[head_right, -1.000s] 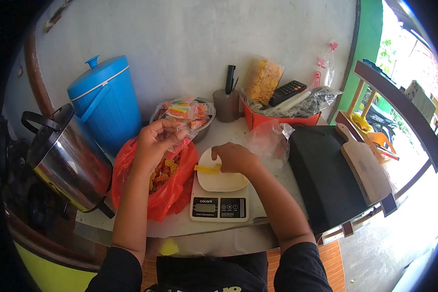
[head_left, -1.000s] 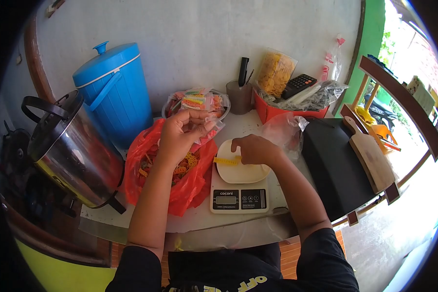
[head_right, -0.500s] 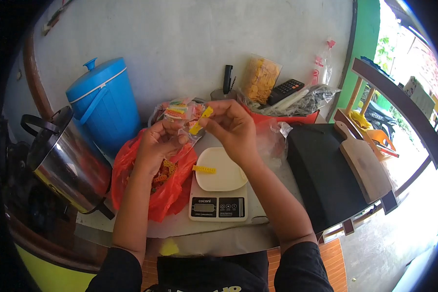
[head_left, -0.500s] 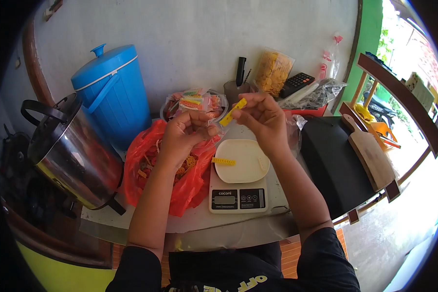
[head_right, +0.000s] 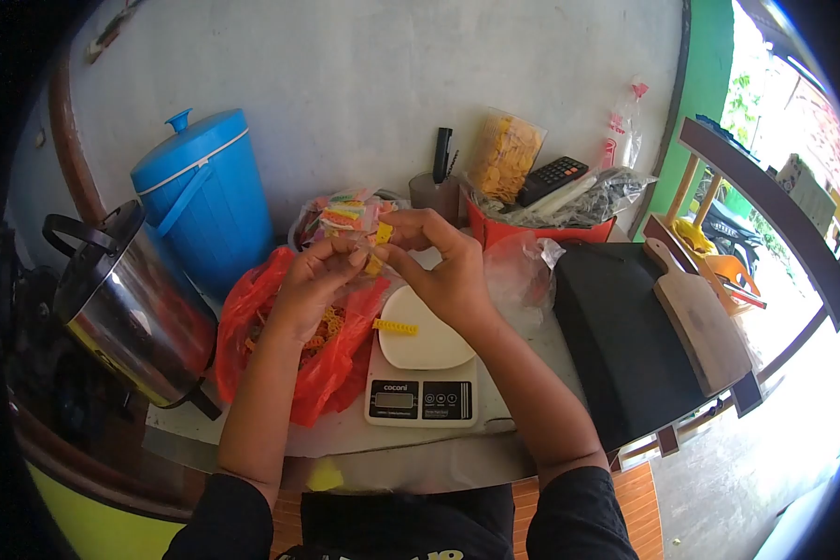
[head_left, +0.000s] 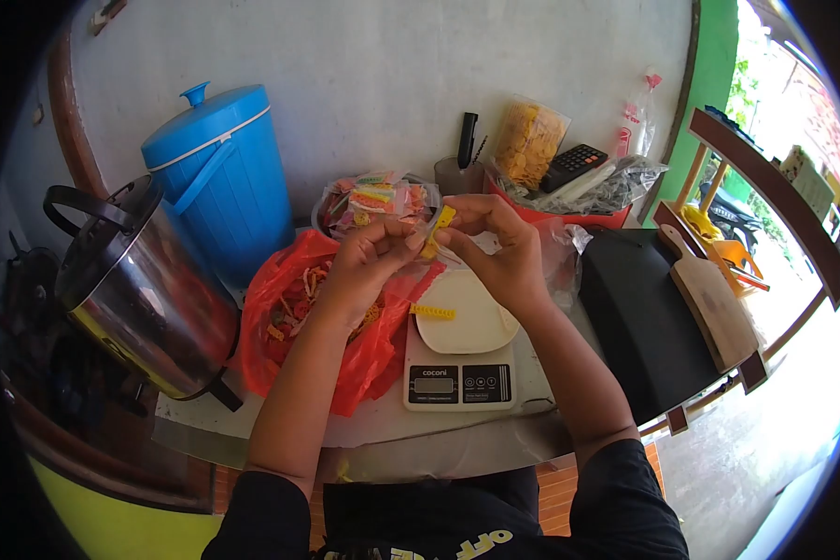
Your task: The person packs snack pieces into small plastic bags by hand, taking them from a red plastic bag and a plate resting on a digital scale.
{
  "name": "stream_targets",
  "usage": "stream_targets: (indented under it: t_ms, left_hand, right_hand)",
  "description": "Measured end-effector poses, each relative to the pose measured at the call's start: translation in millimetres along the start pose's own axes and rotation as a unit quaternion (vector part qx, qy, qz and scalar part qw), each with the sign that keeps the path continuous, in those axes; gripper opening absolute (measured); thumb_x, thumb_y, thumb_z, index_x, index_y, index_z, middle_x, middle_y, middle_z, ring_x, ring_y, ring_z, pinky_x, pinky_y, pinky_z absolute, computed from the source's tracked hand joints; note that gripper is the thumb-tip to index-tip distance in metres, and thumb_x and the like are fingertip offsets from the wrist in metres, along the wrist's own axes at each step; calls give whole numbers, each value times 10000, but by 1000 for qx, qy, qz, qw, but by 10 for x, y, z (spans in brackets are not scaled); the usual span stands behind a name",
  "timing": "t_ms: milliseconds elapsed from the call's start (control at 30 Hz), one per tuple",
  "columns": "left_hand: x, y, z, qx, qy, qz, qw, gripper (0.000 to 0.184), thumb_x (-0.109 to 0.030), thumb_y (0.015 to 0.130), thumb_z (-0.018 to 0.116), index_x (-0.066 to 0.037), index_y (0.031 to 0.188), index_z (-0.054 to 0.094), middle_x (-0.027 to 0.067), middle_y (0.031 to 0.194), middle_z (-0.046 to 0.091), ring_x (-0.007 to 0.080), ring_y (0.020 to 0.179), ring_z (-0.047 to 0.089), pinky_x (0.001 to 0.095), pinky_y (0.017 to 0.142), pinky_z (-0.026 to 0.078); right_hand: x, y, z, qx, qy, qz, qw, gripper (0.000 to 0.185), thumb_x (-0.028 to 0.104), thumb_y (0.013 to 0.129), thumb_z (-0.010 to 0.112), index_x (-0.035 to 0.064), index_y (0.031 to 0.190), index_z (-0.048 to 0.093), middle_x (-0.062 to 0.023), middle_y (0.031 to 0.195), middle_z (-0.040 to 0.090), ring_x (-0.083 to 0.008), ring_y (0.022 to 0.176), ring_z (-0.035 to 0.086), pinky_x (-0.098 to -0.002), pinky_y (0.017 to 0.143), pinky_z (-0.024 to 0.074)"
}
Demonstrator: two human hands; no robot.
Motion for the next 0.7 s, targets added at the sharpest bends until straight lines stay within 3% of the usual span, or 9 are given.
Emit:
stream_targets:
  t_ms: [100, 200, 500, 600, 700]
  left_hand:
    - [67, 16, -17, 1, -14, 3, 1000, 174, -199, 951, 660, -59, 1056, 651, -5, 965, 670, 69, 889, 622, 244, 786, 513]
    - [45, 6, 14, -12, -32, 11, 999, 161, -192, 958, 654, -51, 1036, 651, -8, 940, 665, 52, 879, 603, 229, 790, 491]
    - [31, -10, 50, -45, -18, 56, 997, 144, -149, 957, 647, -27, 1034, 639, 22, 982, 665, 72, 919, 601, 225, 837, 482]
    - [11, -13, 56, -40, -16, 61, 997, 143, -152, 959, 644, -30, 1034, 636, 25, 995, 664, 78, 932, 606, 231, 863, 484]
    - [71, 37, -26, -63, 29, 87, 994, 157, -172, 957, 650, -39, 1040, 638, 21, 1006, 664, 83, 946, 609, 238, 888, 485]
  right_hand:
    - [89, 31, -29, 29, -84, -37, 995, 328, 50, 790, 774, 58, 1099, 664, -76, 890, 685, -180, 809, 675, -305, 736, 533]
    - [86, 41, -74, 45, -139, -90, 985, 273, 53, 790, 770, 29, 1048, 683, -86, 927, 687, -185, 834, 673, -307, 779, 521]
    - [68, 41, -105, 137, -75, -102, 982, 162, 84, 790, 754, 38, 934, 697, -109, 1041, 653, -268, 950, 657, -364, 812, 531]
    - [20, 40, -103, 173, -65, -115, 976, 177, 97, 812, 738, 45, 972, 682, -108, 1110, 637, -266, 967, 653, -368, 809, 531]
    - [85, 59, -116, 130, -36, 6, 991, 214, 128, 832, 729, 72, 1029, 666, -100, 1057, 658, -259, 947, 660, -367, 785, 529]
Point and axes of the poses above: each hand's wrist, its own y-axis towards the middle knuckle, its own z-axis out of the palm, x = y × z, the point moved 1 cm from there along y, towards the middle knuckle
